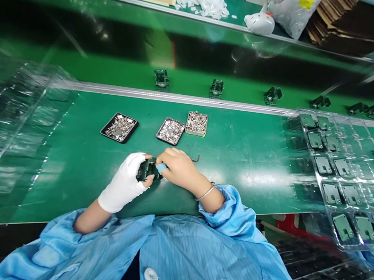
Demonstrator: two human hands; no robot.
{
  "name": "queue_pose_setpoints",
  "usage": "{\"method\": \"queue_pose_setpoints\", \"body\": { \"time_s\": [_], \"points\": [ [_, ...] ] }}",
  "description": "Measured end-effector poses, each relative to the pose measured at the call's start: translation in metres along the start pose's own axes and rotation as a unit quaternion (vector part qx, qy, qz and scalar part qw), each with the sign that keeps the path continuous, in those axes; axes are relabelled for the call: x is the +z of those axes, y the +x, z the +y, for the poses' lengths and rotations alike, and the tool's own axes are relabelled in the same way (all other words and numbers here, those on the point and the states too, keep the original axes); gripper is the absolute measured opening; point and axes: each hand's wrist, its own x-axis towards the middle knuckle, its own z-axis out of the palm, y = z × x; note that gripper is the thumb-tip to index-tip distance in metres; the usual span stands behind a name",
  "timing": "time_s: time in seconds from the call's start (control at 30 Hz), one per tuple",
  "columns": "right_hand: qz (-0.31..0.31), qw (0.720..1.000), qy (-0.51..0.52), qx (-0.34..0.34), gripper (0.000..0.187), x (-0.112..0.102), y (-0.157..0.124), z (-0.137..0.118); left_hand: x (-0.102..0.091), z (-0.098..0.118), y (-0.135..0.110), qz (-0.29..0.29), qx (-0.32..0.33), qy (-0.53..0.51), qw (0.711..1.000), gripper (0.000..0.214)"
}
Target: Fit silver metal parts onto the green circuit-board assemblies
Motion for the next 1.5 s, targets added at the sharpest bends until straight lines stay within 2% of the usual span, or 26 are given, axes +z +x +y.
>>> {"method": "queue_pose_setpoints", "body": {
  "time_s": [0.13,0.23,0.37,0.47,0.57,0.8,0.87,0.93,1.07,1.17,1.23,1.37,1.5],
  "points": [
    [0.008,0.999,-0.024,0.025,0.019,0.0,-0.002,-0.004,-0.001,0.002,-0.001,0.004,0.019,0.03,0.999,0.037],
    [0.028,0.999,0.019,0.031,0.021,0.0,-0.002,-0.007,-0.003,0.002,-0.002,0.003,0.01,0.007,1.0,0.039],
    [-0.013,0.998,0.043,0.043,0.022,0.001,-0.002,-0.01,-0.015,0.004,0.002,-0.073,-0.023,-0.036,0.996,0.05],
    [-0.031,0.999,-0.007,0.039,0.021,0.004,-0.002,-0.015,-0.026,0.011,0.011,-0.128,-0.05,0.03,0.99,0.032],
    [-0.043,0.998,-0.045,0.024,0.022,0.007,-0.002,-0.02,-0.031,0.02,0.018,-0.155,-0.054,0.132,0.978,0.021],
    [-0.057,0.996,-0.07,-0.003,0.023,0.012,-0.002,-0.025,-0.027,0.024,0.02,-0.154,-0.06,0.194,0.967,0.022],
    [-0.05,0.997,-0.061,0.007,0.022,0.012,-0.001,-0.025,-0.028,0.022,0.02,-0.157,-0.074,0.174,0.969,0.022],
    [-0.032,0.998,-0.033,0.035,0.021,0.012,-0.001,-0.023,-0.031,0.017,0.02,-0.152,-0.094,0.104,0.978,0.026],
    [0.004,0.992,0.05,0.115,0.02,0.011,-0.001,-0.013,-0.035,0.003,0.012,-0.118,-0.145,-0.093,0.978,0.056],
    [0.006,0.987,0.083,0.141,0.018,0.012,0.0,-0.006,-0.028,-0.003,0.001,-0.142,-0.159,-0.112,0.971,0.078],
    [-0.012,0.985,0.083,0.149,0.019,0.012,0.001,-0.004,-0.022,-0.004,-0.004,-0.164,-0.164,-0.093,0.968,0.076],
    [-0.051,0.988,0.03,0.143,0.024,0.001,0.002,-0.003,-0.019,-0.004,-0.004,-0.186,-0.145,-0.038,0.971,0.056],
    [-0.048,0.979,-0.129,0.148,0.026,-0.01,0.001,0.006,-0.029,-0.006,0.007,-0.239,-0.114,0.017,0.964,0.054]
  ]
}}
